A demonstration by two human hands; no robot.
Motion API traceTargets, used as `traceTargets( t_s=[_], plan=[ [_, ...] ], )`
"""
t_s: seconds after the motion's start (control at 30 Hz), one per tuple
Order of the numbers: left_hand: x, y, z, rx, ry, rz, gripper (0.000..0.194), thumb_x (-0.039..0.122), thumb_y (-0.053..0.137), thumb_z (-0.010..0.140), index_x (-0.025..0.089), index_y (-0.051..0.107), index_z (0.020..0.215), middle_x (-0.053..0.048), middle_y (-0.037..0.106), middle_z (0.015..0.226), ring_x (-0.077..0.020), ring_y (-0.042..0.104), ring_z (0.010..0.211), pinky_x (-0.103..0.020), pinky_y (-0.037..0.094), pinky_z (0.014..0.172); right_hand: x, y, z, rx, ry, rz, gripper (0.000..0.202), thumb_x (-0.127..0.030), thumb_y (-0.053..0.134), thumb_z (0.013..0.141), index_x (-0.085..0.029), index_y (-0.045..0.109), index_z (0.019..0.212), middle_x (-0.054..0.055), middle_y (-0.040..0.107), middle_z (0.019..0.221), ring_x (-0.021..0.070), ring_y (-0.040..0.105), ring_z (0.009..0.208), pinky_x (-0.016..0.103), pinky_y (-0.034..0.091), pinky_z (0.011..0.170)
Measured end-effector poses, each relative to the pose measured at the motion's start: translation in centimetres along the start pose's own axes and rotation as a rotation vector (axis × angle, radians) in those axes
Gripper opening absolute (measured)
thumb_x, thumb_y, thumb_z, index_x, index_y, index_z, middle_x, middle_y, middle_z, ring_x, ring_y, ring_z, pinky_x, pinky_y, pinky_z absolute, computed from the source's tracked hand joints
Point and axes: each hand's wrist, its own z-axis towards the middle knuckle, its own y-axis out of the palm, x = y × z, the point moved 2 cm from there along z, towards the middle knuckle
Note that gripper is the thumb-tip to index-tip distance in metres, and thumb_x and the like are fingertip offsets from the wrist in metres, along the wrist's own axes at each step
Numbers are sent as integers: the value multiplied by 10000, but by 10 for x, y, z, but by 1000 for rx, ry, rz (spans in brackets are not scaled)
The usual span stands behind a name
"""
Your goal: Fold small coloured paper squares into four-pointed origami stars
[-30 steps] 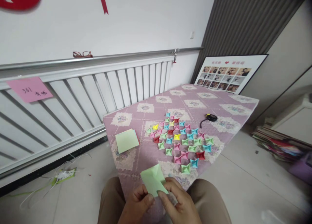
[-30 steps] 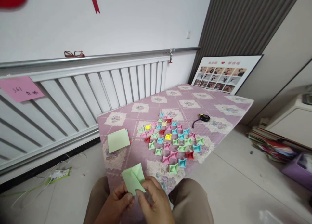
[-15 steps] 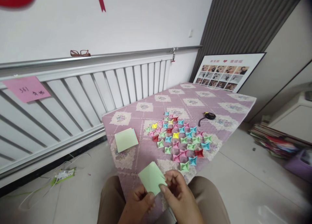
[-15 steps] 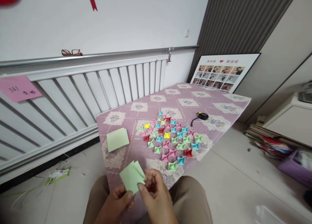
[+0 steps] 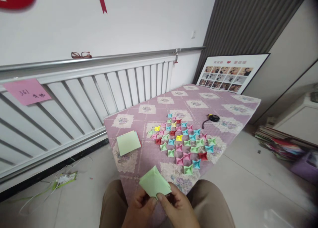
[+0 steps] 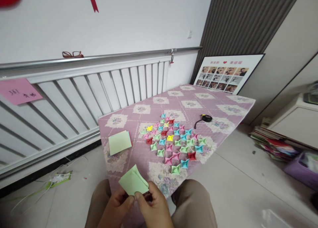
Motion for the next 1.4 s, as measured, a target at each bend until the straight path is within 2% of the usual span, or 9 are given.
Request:
traceTargets(
  t_s=[0.17,0.27,0.33,0.43,0.57,0.67,0.93,1.13,1.4],
  plan=[
    [0,-5,1,82,5,-9,418,513,718,673,183,721,929,-71,714,884,-263,627,892,-349,455,827,-2,-6,-1,17,-46,17,261,-429,592,785,-207,584,923,15,593,780,162,542,696,255,442,633],
    [-4,-8,1,53,-36,59,386,479,701,704,199,719,970,-46,695,802,-230,616,829,-298,449,746,-11,-16,-3,103,-102,-16,295,-386,601,783,-233,544,1028,8,562,838,157,546,733,243,448,643],
    [-5,-10,2,38,-47,97,378,472,692,714,202,717,978,-33,671,749,-202,595,763,-270,430,687,-20,-23,-3,96,-129,-94,287,-344,597,787,-249,544,1053,10,556,885,157,545,782,242,446,679],
    [-5,-12,2,43,-48,105,400,500,692,703,188,715,953,-16,629,690,-151,524,631,-243,387,599,-36,-27,-2,-6,-205,-213,159,-310,600,767,-238,595,909,12,565,899,154,523,778,244,428,690],
    [-7,-11,2,59,-84,50,382,537,693,687,178,697,820,35,501,527,-102,390,500,-223,317,520,-47,-27,2,-65,-201,-266,94,-310,593,764,-216,588,768,-1,544,789,152,493,728,247,404,665],
    [-10,-10,2,72,-124,-16,371,540,691,689,178,663,762,40,479,520,-99,375,494,-223,291,509,-48,-27,4,-70,-199,-249,140,-322,588,771,-208,559,695,-7,521,731,150,478,707,250,391,663],
    [-14,-9,2,62,-124,-129,378,537,680,708,166,625,761,44,485,539,-89,368,489,-220,277,509,-43,-28,5,-90,-172,-212,172,-327,567,802,-198,566,689,-15,508,691,137,467,665,240,379,627],
    [-14,-10,1,84,-126,-64,368,522,666,726,160,601,725,45,476,537,-91,370,511,-217,281,519,-43,-27,7,-45,-85,-174,267,-413,564,788,-192,555,638,-26,485,612,126,431,595,233,357,560],
    [1,-6,-4,94,-170,90,362,525,676,685,176,585,696,46,455,541,-102,365,525,-223,296,536,-38,-29,8,-46,-1,-142,334,-490,554,786,-192,538,635,-38,432,593,115,375,576,228,315,537]
  ],
)
